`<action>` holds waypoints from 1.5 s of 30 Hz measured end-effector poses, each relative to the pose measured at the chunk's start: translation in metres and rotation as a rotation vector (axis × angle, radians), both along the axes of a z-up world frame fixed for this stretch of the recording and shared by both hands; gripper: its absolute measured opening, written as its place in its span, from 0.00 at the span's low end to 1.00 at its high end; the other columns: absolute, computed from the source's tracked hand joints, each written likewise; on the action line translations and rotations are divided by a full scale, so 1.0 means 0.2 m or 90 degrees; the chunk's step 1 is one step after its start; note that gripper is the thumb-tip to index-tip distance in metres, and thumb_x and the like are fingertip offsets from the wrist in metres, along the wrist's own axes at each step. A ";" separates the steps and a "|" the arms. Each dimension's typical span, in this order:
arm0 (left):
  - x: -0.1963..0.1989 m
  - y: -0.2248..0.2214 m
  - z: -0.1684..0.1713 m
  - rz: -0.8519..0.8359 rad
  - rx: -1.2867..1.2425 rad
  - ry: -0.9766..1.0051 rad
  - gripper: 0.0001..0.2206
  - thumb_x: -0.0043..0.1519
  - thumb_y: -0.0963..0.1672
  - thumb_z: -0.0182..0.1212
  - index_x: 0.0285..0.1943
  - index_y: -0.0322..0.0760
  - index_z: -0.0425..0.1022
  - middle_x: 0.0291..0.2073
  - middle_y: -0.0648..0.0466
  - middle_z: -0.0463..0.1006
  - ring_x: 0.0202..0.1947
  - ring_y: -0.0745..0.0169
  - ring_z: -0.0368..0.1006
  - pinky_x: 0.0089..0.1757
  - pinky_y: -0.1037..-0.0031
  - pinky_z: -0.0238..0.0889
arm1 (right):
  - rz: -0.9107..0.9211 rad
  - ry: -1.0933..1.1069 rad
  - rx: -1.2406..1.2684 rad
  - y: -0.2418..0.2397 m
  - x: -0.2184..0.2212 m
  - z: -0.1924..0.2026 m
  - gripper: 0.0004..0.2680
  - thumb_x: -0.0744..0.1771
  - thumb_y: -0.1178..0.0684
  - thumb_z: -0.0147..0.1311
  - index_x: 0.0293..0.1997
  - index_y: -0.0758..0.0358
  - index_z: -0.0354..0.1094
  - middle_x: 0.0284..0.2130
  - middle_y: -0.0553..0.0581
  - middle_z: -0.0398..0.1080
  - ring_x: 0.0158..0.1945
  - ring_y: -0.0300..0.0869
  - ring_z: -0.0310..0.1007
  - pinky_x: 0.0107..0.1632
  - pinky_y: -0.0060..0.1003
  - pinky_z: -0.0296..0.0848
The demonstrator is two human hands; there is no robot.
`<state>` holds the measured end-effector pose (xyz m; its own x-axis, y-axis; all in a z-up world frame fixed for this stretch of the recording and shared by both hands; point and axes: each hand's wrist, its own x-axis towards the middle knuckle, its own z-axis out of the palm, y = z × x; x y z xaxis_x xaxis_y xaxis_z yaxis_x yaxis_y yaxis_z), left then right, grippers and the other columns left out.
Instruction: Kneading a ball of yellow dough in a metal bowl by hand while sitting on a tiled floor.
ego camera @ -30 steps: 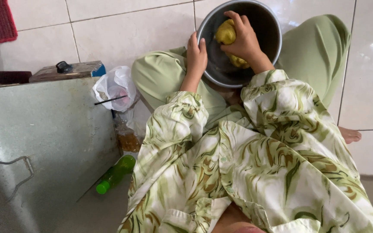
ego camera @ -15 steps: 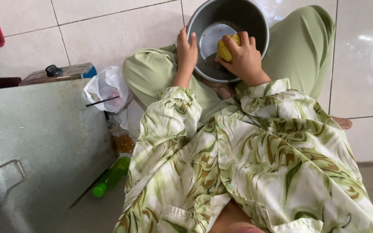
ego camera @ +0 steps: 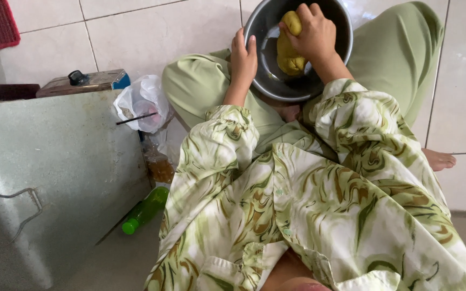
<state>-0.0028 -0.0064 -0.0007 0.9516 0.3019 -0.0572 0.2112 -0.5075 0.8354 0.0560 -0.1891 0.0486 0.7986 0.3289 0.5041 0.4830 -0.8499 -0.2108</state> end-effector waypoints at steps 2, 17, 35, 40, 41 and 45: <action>-0.01 0.00 0.00 0.000 0.003 -0.006 0.17 0.65 0.47 0.42 0.61 0.41 0.56 0.50 0.47 0.69 0.44 0.53 0.73 0.43 0.67 0.67 | -0.013 0.028 0.032 -0.04 0.01 -0.01 0.14 0.65 0.40 0.64 0.34 0.58 0.65 0.24 0.52 0.63 0.16 0.45 0.62 0.19 0.36 0.63; 0.01 0.00 -0.03 -0.006 0.016 -0.009 0.16 0.65 0.47 0.42 0.61 0.43 0.56 0.50 0.47 0.68 0.45 0.53 0.71 0.43 0.66 0.67 | 0.039 0.217 0.050 -0.06 -0.39 0.29 0.22 0.58 0.52 0.64 0.55 0.56 0.60 0.41 0.62 0.55 0.37 0.52 0.64 0.23 0.38 0.68; 0.02 0.01 -0.11 -0.004 0.016 -0.046 0.19 0.62 0.44 0.49 0.62 0.45 0.54 0.51 0.45 0.68 0.47 0.47 0.72 0.45 0.63 0.67 | -0.003 0.035 -0.163 0.11 -0.33 -0.04 0.08 0.63 0.45 0.57 0.44 0.43 0.67 0.45 0.60 0.60 0.25 0.49 0.63 0.15 0.33 0.64; 0.02 0.04 -0.18 -0.021 0.062 -0.086 0.27 0.55 0.38 0.56 0.63 0.44 0.52 0.52 0.45 0.69 0.50 0.44 0.71 0.47 0.62 0.68 | -0.007 -0.006 -0.182 0.11 -0.25 -0.10 0.07 0.64 0.45 0.57 0.42 0.44 0.65 0.41 0.56 0.59 0.25 0.47 0.62 0.15 0.31 0.63; 0.02 0.05 -0.20 -0.024 0.085 -0.078 0.29 0.52 0.36 0.55 0.64 0.44 0.52 0.53 0.45 0.70 0.51 0.44 0.71 0.48 0.63 0.67 | -0.013 -0.015 -0.180 0.11 -0.24 -0.11 0.07 0.64 0.44 0.58 0.42 0.43 0.66 0.42 0.56 0.60 0.26 0.47 0.64 0.16 0.32 0.65; 0.04 0.07 -0.25 -0.026 0.124 -0.090 0.32 0.49 0.34 0.53 0.65 0.44 0.52 0.55 0.47 0.70 0.52 0.45 0.72 0.49 0.64 0.67 | -0.013 -0.018 -0.161 0.12 -0.18 -0.11 0.08 0.63 0.45 0.59 0.41 0.44 0.64 0.42 0.55 0.60 0.23 0.47 0.63 0.17 0.35 0.65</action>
<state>0.0053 0.0078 -0.0514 0.9577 0.2550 0.1330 0.0748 -0.6673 0.7410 0.0207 -0.1649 0.0273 0.7933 0.4309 0.4300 0.4679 -0.8835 0.0222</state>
